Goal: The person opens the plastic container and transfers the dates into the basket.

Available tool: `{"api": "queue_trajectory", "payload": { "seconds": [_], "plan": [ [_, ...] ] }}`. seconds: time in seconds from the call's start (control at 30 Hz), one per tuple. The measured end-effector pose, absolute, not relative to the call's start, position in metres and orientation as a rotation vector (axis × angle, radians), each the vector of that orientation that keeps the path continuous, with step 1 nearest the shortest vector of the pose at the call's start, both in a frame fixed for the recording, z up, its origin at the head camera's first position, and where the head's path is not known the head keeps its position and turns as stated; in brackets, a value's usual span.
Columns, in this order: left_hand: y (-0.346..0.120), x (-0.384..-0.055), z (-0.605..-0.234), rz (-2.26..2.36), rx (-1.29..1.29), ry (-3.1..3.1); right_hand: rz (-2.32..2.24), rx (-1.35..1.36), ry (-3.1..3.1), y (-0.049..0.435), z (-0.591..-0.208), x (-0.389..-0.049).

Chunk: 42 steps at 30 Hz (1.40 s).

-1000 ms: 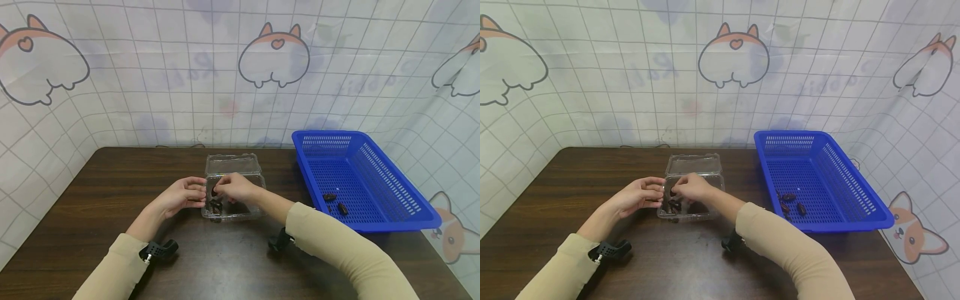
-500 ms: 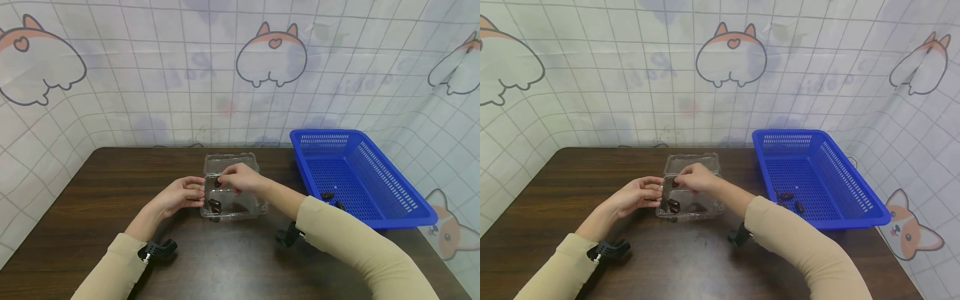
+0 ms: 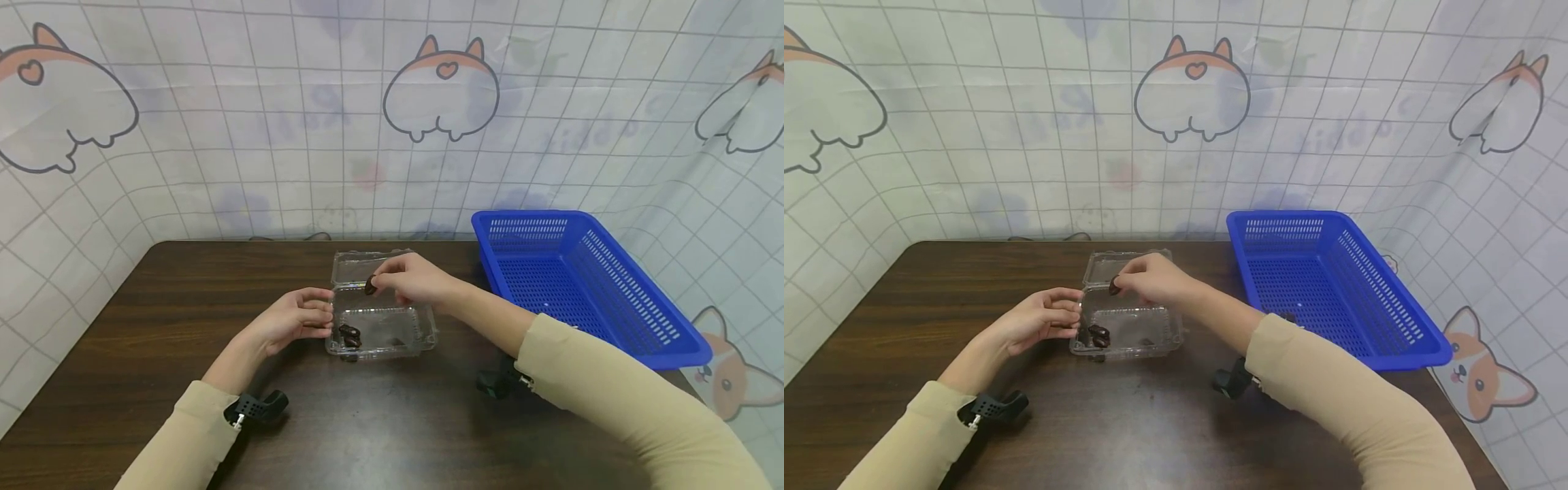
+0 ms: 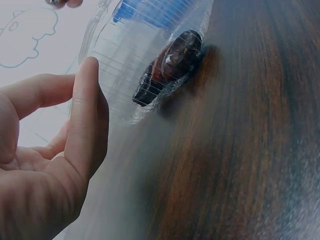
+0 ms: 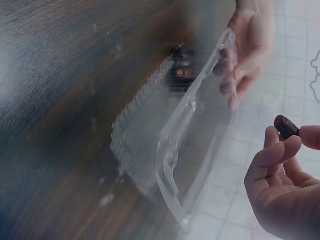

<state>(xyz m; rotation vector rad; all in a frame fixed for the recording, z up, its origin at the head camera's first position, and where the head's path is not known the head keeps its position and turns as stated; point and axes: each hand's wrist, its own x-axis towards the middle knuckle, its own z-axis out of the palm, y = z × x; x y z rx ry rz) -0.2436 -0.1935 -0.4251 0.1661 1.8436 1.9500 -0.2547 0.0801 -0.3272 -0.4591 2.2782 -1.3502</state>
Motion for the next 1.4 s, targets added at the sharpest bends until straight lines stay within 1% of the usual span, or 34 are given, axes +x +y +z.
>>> {"api": "queue_trajectory", "payload": {
  "seconds": [0.37,0.6,0.87,1.4],
  "plan": [
    [-0.195,-0.243,-0.426,1.943,0.169,1.840,-1.349,-0.454,2.304,0.111,-0.315,-0.247],
    [-0.195,-0.243,-0.425,1.937,0.174,1.846,-1.409,-0.454,2.301,0.140,-0.312,-0.246],
    [-0.194,-0.243,-0.424,1.938,0.153,1.851,-1.455,-0.347,2.319,0.175,-0.309,-0.247],
    [-0.194,-0.243,-0.424,1.942,0.145,1.851,-1.493,-0.267,2.377,0.228,-0.306,-0.240]
  ]
}}
